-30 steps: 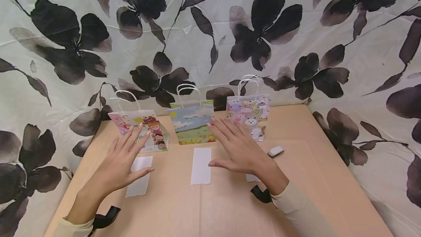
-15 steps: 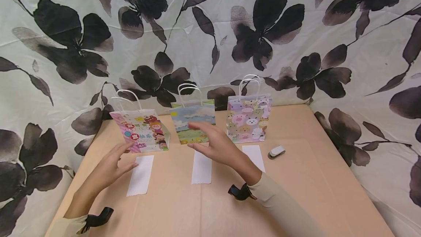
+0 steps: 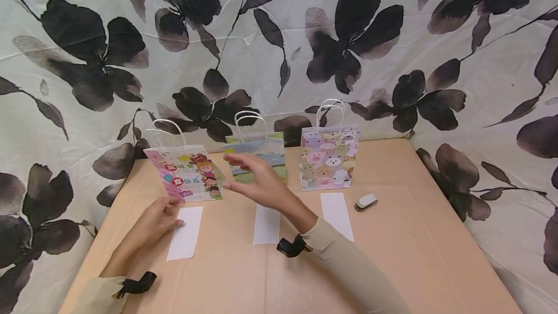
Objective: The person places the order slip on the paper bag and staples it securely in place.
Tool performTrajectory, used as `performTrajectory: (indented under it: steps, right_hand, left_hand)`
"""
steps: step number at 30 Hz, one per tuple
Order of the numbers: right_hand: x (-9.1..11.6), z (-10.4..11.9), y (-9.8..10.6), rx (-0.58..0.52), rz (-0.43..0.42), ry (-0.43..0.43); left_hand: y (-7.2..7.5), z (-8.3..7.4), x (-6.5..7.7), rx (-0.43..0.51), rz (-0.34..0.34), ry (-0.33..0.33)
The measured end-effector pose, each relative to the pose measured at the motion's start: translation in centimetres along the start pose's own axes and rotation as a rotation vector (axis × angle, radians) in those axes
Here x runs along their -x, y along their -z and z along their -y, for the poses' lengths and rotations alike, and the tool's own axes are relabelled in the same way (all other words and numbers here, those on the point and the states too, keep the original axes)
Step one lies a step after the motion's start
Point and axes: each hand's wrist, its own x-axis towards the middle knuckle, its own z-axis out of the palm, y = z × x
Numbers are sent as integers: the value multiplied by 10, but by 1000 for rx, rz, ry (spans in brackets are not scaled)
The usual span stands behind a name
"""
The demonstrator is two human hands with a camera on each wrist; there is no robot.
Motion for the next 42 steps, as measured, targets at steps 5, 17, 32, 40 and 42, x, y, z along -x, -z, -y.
performTrajectory:
  steps: [5, 17, 32, 40, 42]
  right_hand:
    - [-12, 0, -9, -4, -5, -15]
    - [-36, -1, -29, 3, -6, -22]
    - [-59, -4, -48, 33, -32, -40]
    - [-70, -3, -59, 33, -20, -59]
    - [-72, -4, -61, 17, -23, -72]
  left_hand:
    - [-7, 7, -3, -7, -6, 31]
    - [-16, 9, -7, -10, 2, 103]
    - [-13, 8, -9, -55, 28, 92]
    - [-9, 8, -6, -109, 23, 124]
    - [-9, 8, -6, -119, 17, 119]
